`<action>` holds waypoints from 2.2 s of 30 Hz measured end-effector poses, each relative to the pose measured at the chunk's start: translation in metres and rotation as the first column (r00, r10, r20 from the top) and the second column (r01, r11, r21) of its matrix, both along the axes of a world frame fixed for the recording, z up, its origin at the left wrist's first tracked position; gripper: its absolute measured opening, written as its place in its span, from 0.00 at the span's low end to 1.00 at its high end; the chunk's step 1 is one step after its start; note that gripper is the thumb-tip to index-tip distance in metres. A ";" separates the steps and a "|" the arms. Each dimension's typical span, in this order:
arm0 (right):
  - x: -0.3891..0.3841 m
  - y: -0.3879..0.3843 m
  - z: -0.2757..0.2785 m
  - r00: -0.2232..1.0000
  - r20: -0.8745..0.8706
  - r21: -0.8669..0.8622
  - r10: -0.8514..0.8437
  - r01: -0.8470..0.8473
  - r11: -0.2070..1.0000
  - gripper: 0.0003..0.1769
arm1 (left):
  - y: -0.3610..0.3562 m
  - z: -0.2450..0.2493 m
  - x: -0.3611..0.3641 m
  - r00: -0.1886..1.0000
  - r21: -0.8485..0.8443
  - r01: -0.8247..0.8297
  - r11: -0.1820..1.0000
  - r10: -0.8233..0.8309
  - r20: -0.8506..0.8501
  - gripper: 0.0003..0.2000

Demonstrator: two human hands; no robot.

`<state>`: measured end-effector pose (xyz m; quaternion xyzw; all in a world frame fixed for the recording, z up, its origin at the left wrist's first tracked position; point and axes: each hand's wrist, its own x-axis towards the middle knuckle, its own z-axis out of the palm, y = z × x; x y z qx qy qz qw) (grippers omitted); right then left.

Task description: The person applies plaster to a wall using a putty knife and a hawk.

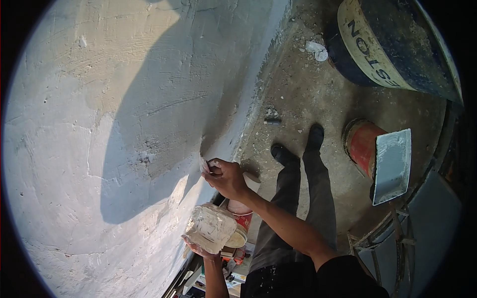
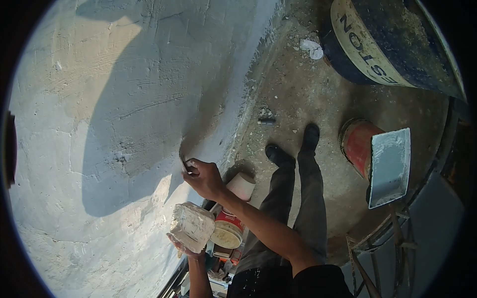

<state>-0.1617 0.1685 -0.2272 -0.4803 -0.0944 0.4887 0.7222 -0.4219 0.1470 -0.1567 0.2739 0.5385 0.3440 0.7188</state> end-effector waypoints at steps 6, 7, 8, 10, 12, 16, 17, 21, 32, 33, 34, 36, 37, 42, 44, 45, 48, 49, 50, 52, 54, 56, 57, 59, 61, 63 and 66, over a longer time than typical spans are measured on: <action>0.008 -0.016 0.012 0.994 0.062 0.055 -0.092 0.089 0.995 0.09 | -0.007 0.003 0.003 0.999 -0.004 -0.004 1.000 0.004 0.039 0.40; 0.010 -0.020 0.010 0.997 0.019 -0.035 -0.071 0.072 0.997 0.08 | -0.008 0.004 0.003 0.999 0.040 0.023 0.999 -0.024 0.033 0.40; 0.014 -0.026 0.007 0.998 -0.026 -0.125 -0.055 0.051 0.991 0.08 | -0.008 0.006 0.003 0.998 0.083 0.050 0.995 -0.052 0.025 0.40; 0.010 -0.034 -0.014 0.976 -0.047 -0.148 -0.211 0.202 0.968 0.08 | -0.008 0.008 0.003 0.997 0.119 0.073 0.990 -0.075 0.010 0.40; 0.007 -0.041 -0.048 0.967 -0.065 -0.208 -0.247 0.229 0.951 0.08 | -0.009 0.010 0.002 0.998 0.102 0.065 0.993 -0.065 0.001 0.39; 0.015 -0.049 -0.084 0.883 -0.431 -0.062 -0.186 0.177 0.982 0.11 | -0.008 0.007 -0.004 0.998 0.023 -0.066 0.998 0.066 -0.005 0.39; 0.016 -0.050 -0.091 0.872 -0.480 -0.006 -0.093 0.102 0.995 0.12 | -0.008 0.005 -0.009 0.997 0.030 -0.068 0.997 0.069 -0.019 0.39; 0.006 -0.020 -0.127 0.889 -0.417 0.131 0.188 -0.147 0.981 0.14 | -0.010 -0.003 -0.038 0.996 0.076 -0.013 0.997 0.019 -0.087 0.39; -0.006 0.013 -0.191 0.948 -0.316 -0.229 0.040 -0.117 0.966 0.14 | -0.011 -0.016 -0.069 0.988 0.038 -0.107 0.994 0.110 -0.108 0.39; -0.013 0.009 -0.200 0.944 -0.330 -0.281 -0.006 -0.092 0.955 0.14 | -0.011 -0.015 -0.066 0.988 0.022 -0.114 0.993 0.115 -0.103 0.39; -0.015 0.004 -0.203 0.939 -0.340 -0.332 -0.054 -0.067 0.941 0.14 | -0.009 -0.010 -0.055 0.988 0.005 -0.121 0.993 0.120 -0.097 0.39; -0.013 -0.008 -0.206 0.980 -0.193 -0.437 -0.052 -0.038 0.899 0.14 | -0.006 0.002 -0.031 0.990 -0.077 -0.141 0.987 0.139 -0.031 0.39; -0.012 -0.015 -0.204 0.974 -0.207 -0.472 -0.089 -0.020 0.881 0.13 | -0.006 0.003 -0.026 0.990 -0.080 -0.141 0.987 0.140 -0.018 0.39; -0.018 -0.054 -0.227 0.997 0.073 -0.481 -0.037 0.068 0.874 0.12 | -0.007 0.008 -0.016 0.995 -0.084 -0.099 0.992 0.101 0.023 0.39; -0.025 -0.060 -0.225 0.979 0.197 -0.499 0.061 0.046 0.865 0.11 | -0.007 0.001 -0.021 0.988 -0.093 -0.151 0.984 0.152 -0.001 0.38; -0.027 -0.057 -0.210 0.969 0.226 -0.510 0.097 0.033 0.859 0.11 | -0.008 -0.002 -0.024 0.984 -0.098 -0.178 0.979 0.177 -0.013 0.38; -0.033 -0.035 -0.159 0.891 0.414 -0.551 0.184 0.084 0.830 0.06 | -0.008 -0.005 -0.030 0.989 -0.033 -0.140 0.990 0.138 -0.057 0.38; -0.037 -0.028 -0.155 0.795 0.546 -0.533 0.264 0.087 0.841 0.07 | -0.008 -0.004 -0.030 0.990 -0.028 -0.133 0.991 0.131 -0.052 0.38; -0.041 -0.022 -0.151 0.672 0.662 -0.516 0.332 0.087 0.852 0.11 | -0.007 -0.002 -0.028 0.991 -0.024 -0.125 0.992 0.124 -0.047 0.38; -0.046 -0.007 -0.137 0.533 0.755 -0.502 0.382 0.095 0.860 0.15 | -0.007 0.003 -0.023 0.994 -0.027 -0.108 0.994 0.107 -0.014 0.38; -0.042 0.003 -0.126 0.445 0.793 -0.496 0.417 0.073 0.865 0.18 | -0.006 0.007 -0.016 0.995 -0.037 -0.085 0.996 0.087 0.049 0.38; -0.033 0.009 -0.118 0.426 0.788 -0.500 0.445 0.019 0.866 0.18 | -0.005 0.003 -0.020 0.993 -0.062 -0.110 0.992 0.113 0.046 0.38; -0.029 0.009 -0.114 0.415 0.787 -0.495 0.456 -0.015 0.869 0.19 | -0.005 0.002 -0.021 0.991 -0.074 -0.122 0.990 0.125 0.044 0.38; -0.024 0.002 -0.103 0.459 0.791 -0.430 0.405 -0.055 0.901 0.16 | -0.006 0.001 -0.022 0.994 -0.062 -0.092 0.994 0.096 0.060 0.38; -0.021 -0.010 -0.093 0.526 0.762 -0.398 0.379 -0.083 0.914 0.12 | -0.007 0.004 -0.023 0.991 -0.073 -0.129 0.989 0.131 0.031 0.38; -0.016 -0.029 -0.090 0.603 0.705 -0.399 0.374 -0.100 0.912 0.09 | -0.006 0.005 -0.020 0.973 -0.100 -0.232 0.968 0.229 -0.036 0.37; -0.017 -0.050 -0.094 0.892 0.403 -0.553 0.203 0.060 0.831 0.08 | -0.002 0.008 -0.013 0.990 -0.071 -0.115 0.991 0.119 0.069 0.36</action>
